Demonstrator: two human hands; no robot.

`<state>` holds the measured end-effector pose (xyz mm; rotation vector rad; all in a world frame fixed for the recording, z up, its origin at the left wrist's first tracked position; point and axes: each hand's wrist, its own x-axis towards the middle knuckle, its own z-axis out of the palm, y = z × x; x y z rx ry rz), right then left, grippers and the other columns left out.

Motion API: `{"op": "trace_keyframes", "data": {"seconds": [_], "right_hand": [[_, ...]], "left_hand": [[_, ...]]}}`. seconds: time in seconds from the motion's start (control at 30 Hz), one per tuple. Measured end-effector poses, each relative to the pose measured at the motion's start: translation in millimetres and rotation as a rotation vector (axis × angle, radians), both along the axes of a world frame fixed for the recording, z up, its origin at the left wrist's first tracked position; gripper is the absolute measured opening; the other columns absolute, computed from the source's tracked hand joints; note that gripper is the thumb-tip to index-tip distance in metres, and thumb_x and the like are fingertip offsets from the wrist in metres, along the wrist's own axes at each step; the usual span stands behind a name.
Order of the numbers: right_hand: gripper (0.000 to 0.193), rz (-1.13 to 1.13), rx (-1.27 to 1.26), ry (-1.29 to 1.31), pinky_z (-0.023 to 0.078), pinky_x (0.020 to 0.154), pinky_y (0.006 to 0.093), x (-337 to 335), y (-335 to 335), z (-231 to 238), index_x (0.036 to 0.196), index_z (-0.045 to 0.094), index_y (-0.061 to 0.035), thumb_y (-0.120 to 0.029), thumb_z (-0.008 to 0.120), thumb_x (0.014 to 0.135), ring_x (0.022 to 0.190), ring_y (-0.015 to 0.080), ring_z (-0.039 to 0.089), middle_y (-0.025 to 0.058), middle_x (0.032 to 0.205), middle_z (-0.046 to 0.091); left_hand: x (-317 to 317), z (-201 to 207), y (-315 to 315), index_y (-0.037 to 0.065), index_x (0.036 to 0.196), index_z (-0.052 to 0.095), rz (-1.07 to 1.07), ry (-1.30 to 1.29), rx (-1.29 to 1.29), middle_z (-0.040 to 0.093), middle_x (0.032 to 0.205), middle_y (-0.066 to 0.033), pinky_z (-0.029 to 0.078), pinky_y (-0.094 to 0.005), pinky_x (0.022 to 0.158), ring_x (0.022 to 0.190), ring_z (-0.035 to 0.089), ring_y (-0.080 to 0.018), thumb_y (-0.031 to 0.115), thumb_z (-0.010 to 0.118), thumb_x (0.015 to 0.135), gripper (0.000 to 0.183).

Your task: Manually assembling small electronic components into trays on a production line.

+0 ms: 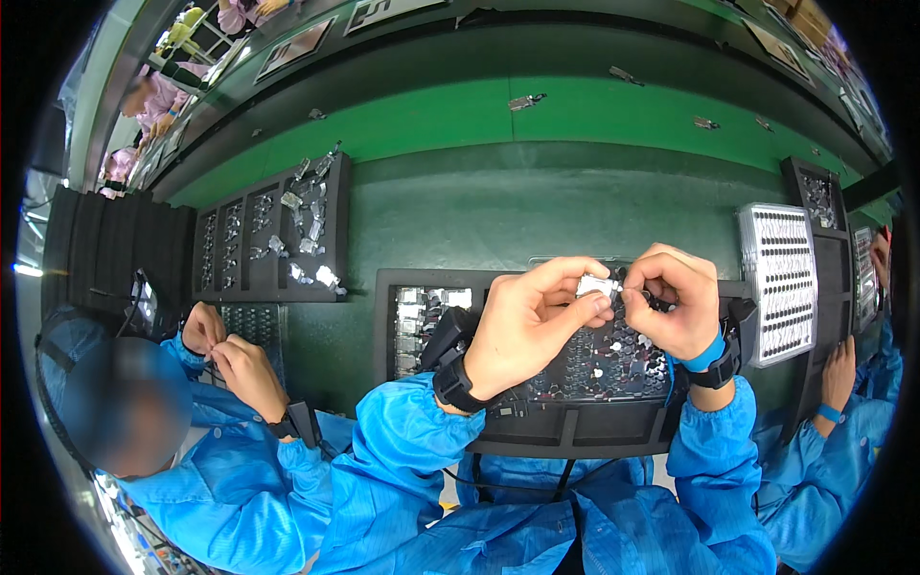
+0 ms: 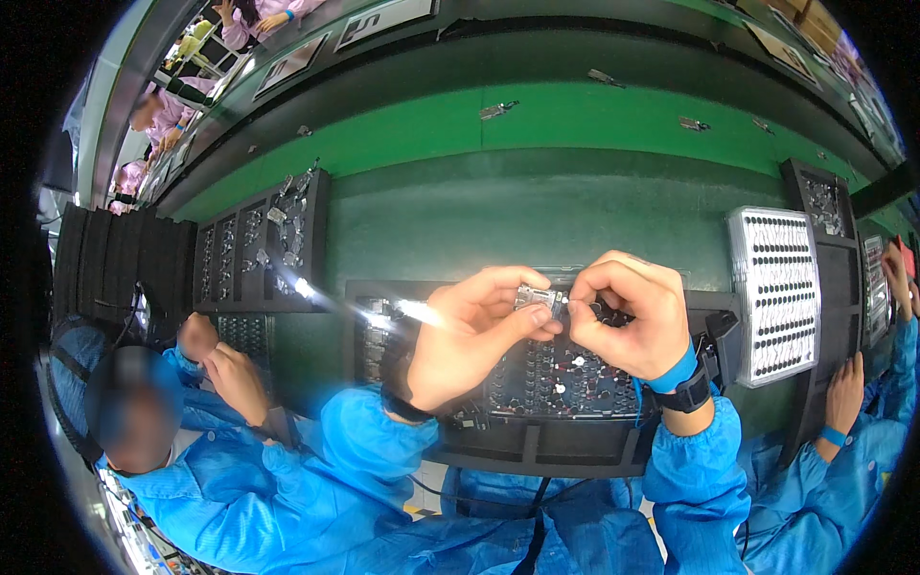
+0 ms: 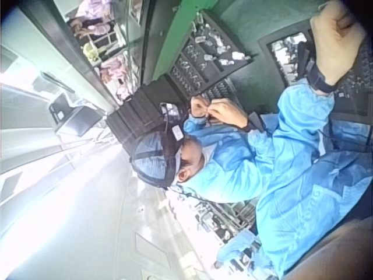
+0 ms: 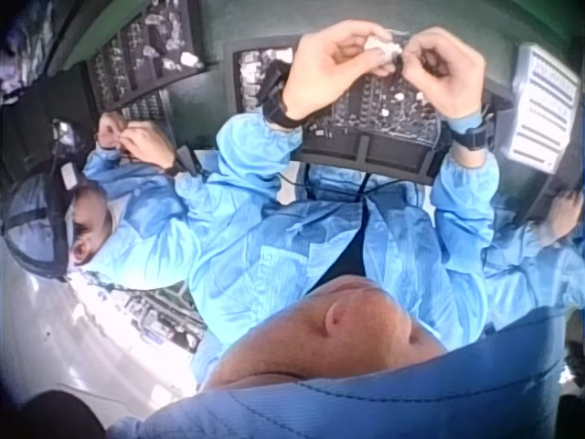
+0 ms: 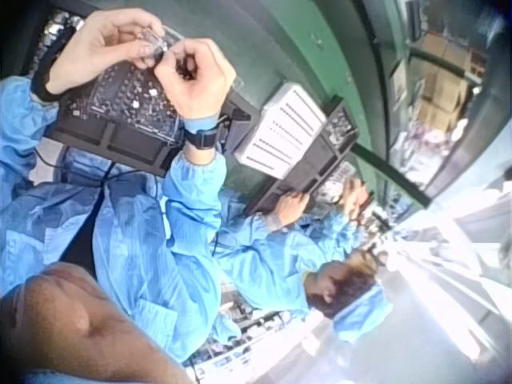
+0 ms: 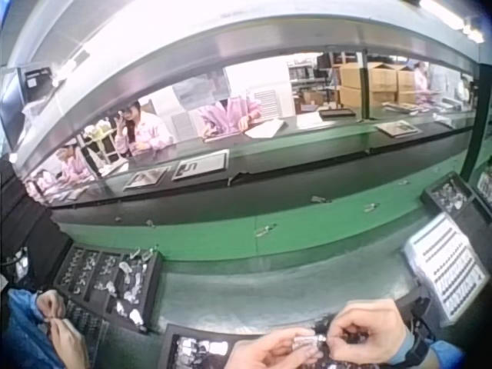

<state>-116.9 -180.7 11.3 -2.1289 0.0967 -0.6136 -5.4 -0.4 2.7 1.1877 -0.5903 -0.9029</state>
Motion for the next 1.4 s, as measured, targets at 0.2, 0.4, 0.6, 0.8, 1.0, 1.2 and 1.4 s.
{"op": "trace_keyframes", "data": {"seconds": [0.2,0.4,0.6,0.8,1.0,1.2,1.4], "right_hand": [[0.012,0.018,0.027,-0.007,0.037,0.050,0.0259,1,1,-2,0.081,0.067,-0.0027,0.001,0.075,0.072,0.054,0.0098,0.047,0.0022,0.071,0.063],[0.011,0.006,0.033,0.033,0.037,0.050,0.0262,2,3,-1,0.080,0.068,-0.0014,0.002,0.075,0.073,0.054,0.0095,0.046,0.0023,0.068,0.061],[0.010,-0.028,0.091,0.027,0.036,0.050,0.0258,5,9,-6,0.080,0.069,-0.0006,0.003,0.076,0.074,0.055,0.0087,0.045,0.0020,0.067,0.060],[0.009,-0.023,0.042,-0.042,0.038,0.051,0.0259,5,6,-7,0.080,0.070,-0.0008,0.002,0.076,0.074,0.056,0.0090,0.048,0.0021,0.070,0.063],[0.008,-0.029,-0.006,-0.076,0.039,0.051,0.0262,4,8,-7,0.081,0.070,-0.0012,0.000,0.076,0.076,0.056,0.0092,0.049,0.0025,0.071,0.064],[0.006,-0.050,0.018,-0.044,0.042,0.051,0.0244,1,2,-6,0.084,0.071,-0.0009,-0.002,0.075,0.079,0.059,0.0077,0.053,0.0030,0.074,0.066],[0.008,0.006,0.303,0.006,0.041,0.050,0.0202,1,0,-16,0.090,0.071,0.0022,-0.005,0.073,0.086,0.067,0.0044,0.054,0.0013,0.077,0.066]], "left_hand": [[3,-3,1,-0.005,0.122,0.064,0.005,-0.109,0.072,0.073,0.103,-0.0130,0.062,-0.0295,0.086,0.096,0.074,-0.0189,-0.002,0.068,0.096,0.026],[3,-6,1,-0.005,0.121,0.065,0.011,-0.118,0.093,0.074,0.101,-0.0127,0.062,-0.0291,0.084,0.094,0.073,-0.0175,-0.002,0.068,0.097,0.025],[7,-4,-1,-0.005,0.121,0.066,0.036,-0.097,0.044,0.074,0.102,-0.0123,0.063,-0.0298,0.084,0.093,0.073,-0.0175,-0.003,0.068,0.096,0.025],[5,-9,-2,-0.007,0.123,0.066,0.042,-0.179,0.026,0.074,0.104,-0.0137,0.064,-0.0304,0.083,0.093,0.073,-0.0182,-0.003,0.068,0.096,0.027],[6,-10,-1,-0.006,0.123,0.066,0.029,-0.202,0.013,0.073,0.105,-0.0147,0.064,-0.0318,0.085,0.094,0.073,-0.0197,-0.002,0.068,0.097,0.027],[4,-8,-4,-0.005,0.125,0.064,0.041,-0.110,-0.048,0.072,0.109,-0.0152,0.064,-0.0324,0.086,0.096,0.074,-0.0218,-0.002,0.066,0.098,0.027],[7,-12,-4,-0.004,0.126,0.063,0.031,-0.068,-0.071,0.072,0.109,-0.0158,0.064,-0.0332,0.086,0.097,0.074,-0.0227,-0.001,0.066,0.099,0.027]]}}
